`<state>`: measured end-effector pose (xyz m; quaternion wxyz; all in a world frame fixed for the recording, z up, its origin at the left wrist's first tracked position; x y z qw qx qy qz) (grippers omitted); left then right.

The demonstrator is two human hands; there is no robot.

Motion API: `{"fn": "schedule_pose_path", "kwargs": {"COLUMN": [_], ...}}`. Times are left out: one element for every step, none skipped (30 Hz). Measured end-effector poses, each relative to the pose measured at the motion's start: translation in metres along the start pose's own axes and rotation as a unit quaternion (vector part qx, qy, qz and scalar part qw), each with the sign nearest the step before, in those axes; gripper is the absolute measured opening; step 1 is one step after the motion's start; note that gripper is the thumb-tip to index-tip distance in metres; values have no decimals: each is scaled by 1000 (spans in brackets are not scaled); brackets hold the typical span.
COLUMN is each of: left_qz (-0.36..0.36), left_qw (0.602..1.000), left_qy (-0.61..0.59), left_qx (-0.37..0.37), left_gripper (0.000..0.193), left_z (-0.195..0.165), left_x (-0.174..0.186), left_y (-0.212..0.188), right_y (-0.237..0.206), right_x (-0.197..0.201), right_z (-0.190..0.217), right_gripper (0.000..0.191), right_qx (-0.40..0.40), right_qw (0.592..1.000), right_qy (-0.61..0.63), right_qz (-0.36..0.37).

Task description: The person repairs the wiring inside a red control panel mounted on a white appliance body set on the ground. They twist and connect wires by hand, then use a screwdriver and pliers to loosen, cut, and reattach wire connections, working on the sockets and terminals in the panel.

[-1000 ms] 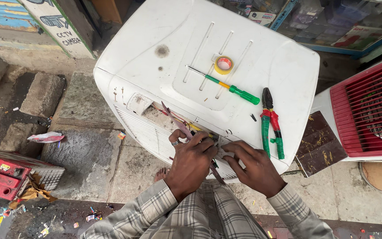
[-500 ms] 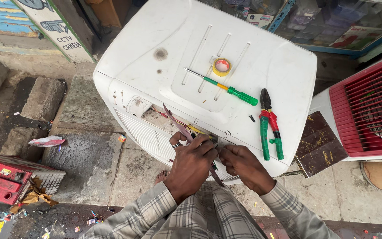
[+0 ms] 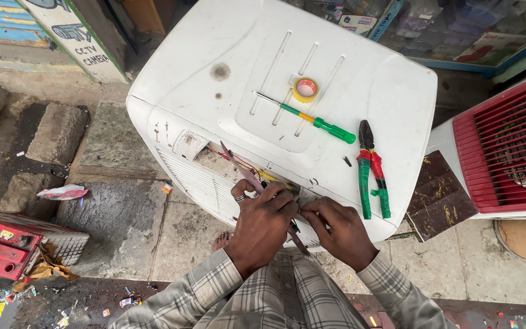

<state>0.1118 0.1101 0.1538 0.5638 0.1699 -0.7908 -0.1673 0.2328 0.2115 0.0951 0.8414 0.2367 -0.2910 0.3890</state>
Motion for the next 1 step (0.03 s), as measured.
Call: {"fn": "schedule_pose_path", "kwargs": {"left_qz": [3], "left_qw": [1000], "left_qy": [-4], "left_qx": [2], "left_gripper": [19], "left_z": [0], "left_x": [-1], "left_y": [0], "right_y": [-4], "right_x": [-7], "right_z": [-18], "right_gripper": [17], "right_qx": [-100], "right_qw": [993], "right_qy": [53], "right_qz": [20]}}
Point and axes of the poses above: each hand's wrist, its own y-axis towards the middle knuckle, its own x-axis out of the back of the hand, z = x × y, the point moved 7 cm from there along y, towards the middle knuckle, and after that the axes turned 2 degrees about y, right-handed, at the moved point
